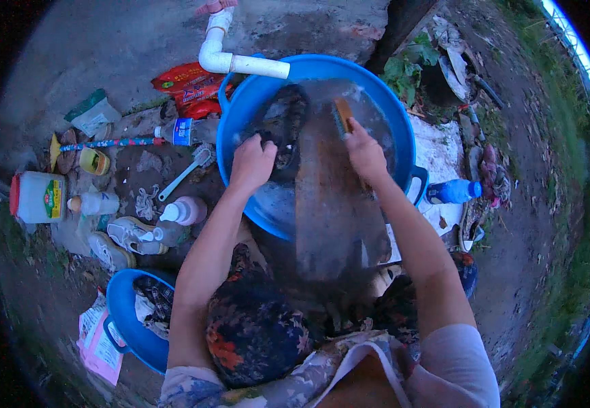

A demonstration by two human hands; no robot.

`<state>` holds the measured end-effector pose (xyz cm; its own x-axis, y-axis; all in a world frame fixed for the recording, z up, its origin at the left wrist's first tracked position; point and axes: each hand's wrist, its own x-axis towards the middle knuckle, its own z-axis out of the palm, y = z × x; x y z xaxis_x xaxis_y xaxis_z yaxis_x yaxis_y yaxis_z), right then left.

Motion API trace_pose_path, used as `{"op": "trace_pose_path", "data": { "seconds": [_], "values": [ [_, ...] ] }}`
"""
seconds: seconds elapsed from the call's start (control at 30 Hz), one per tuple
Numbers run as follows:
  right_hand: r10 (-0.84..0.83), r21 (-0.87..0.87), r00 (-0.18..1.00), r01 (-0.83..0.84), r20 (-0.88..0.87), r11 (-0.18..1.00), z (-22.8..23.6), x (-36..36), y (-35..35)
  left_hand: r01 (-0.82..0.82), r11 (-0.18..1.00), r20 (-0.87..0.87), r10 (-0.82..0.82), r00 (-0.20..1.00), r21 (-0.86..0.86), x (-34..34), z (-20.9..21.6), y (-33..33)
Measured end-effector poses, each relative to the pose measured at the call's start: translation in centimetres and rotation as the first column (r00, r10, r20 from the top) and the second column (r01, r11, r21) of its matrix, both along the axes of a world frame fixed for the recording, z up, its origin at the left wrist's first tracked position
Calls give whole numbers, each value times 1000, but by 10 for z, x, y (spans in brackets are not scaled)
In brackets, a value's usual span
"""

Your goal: The person scrubs a dark shoe with a brush in a blue basin filled with soapy water. They repeatedly dip the shoe and brush into the water, scrubbing the upper and sole areas throughout the clip.

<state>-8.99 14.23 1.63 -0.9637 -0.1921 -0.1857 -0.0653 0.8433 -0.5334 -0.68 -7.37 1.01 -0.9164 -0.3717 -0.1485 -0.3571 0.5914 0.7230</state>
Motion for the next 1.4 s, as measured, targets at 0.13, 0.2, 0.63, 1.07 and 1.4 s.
{"op": "trace_pose_path", "data": {
  "seconds": [0.13,0.2,0.63,1.07,1.4],
  "values": [
    [16,-354,980,-86,-197,931,-1,17,30,233,969,-41,-237,971,-76,6,31,24],
    [258,-285,899,-367,-355,885,13,49,35,278,960,-6,-278,960,-9,9,31,37],
    [338,173,924,-308,-182,935,-4,50,16,261,958,-104,-273,956,-119,14,-11,47],
    [275,410,962,-251,1,877,37,32,32,129,904,-72,-109,991,407,16,-19,44],
    [298,344,951,-252,-87,904,14,27,36,159,941,-251,-84,964,299,14,-41,49]
  ]
}}
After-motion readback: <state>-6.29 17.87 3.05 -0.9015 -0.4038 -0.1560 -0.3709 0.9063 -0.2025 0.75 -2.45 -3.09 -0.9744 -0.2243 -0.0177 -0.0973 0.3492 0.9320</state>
